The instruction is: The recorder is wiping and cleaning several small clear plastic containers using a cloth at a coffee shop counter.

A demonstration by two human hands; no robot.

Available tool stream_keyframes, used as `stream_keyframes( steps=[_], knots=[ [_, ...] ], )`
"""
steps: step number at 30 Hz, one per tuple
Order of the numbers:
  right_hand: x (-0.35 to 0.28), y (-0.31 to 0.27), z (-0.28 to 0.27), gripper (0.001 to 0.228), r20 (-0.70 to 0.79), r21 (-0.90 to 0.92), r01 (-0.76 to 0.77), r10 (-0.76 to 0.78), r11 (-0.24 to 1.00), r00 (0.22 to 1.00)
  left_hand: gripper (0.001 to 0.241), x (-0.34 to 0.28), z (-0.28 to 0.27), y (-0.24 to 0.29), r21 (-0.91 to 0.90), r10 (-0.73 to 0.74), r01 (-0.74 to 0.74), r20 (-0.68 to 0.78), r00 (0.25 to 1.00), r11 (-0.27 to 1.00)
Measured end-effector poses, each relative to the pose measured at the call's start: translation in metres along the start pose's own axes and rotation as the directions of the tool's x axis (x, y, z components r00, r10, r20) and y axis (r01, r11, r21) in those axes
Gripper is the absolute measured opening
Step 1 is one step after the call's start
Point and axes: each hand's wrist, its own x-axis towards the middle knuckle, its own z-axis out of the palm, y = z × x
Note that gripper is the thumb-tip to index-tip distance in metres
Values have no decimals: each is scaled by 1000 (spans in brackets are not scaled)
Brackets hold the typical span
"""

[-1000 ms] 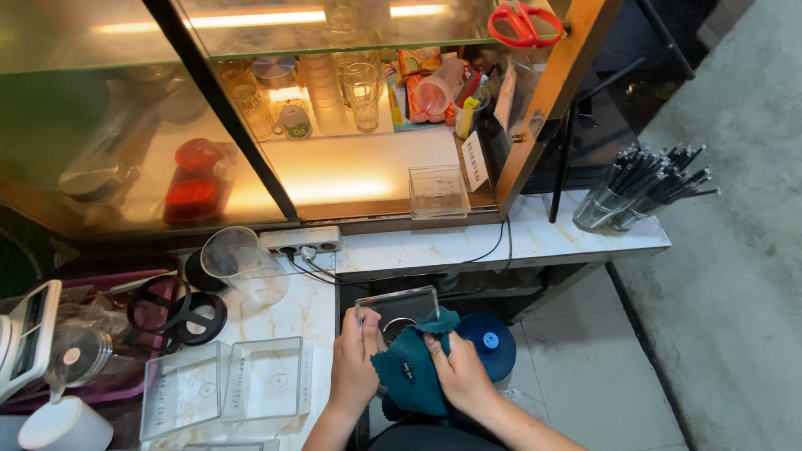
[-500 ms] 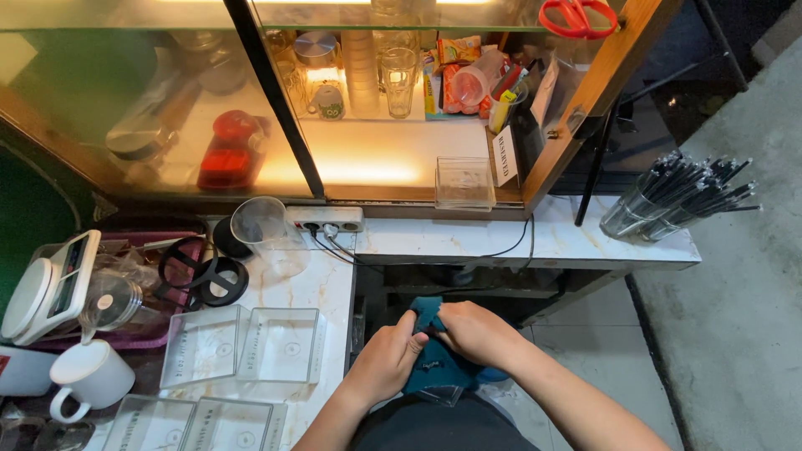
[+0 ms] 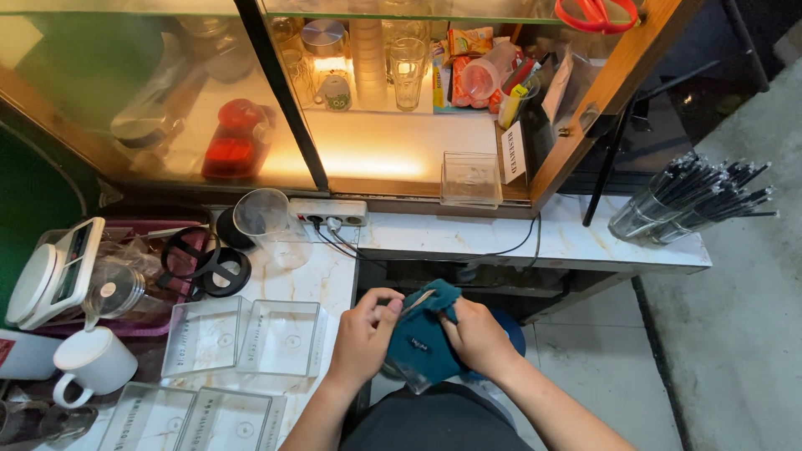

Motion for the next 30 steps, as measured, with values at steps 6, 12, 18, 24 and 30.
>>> stream_keyframes(
  steps=[6, 12, 18, 24, 30],
  knots=[
    [-16, 15, 24, 20, -369, 111, -119, 152, 987, 917, 33, -14, 42, -35, -265, -30, 17, -48, 998, 964],
    [-21, 22, 24, 18, -281, 149, -124, 162, 981, 946, 42, -9, 30, -25, -239, -30, 51, 91, 995, 970],
    [-15, 36, 13, 17, -150, 42, -53, 59, 998, 987, 51, -8, 16, -11, -294, -13, 70, 194, 981, 953],
    [5, 22, -29, 24, 228, -43, 83, -71, 996, 971, 57, -9, 5, 1, -204, -3, 57, 255, 967, 977],
    [22, 9, -37, 21, 502, -211, 106, 15, 972, 865, 61, -7, -4, 2, -194, 37, 41, 384, 923, 980]
  ],
)
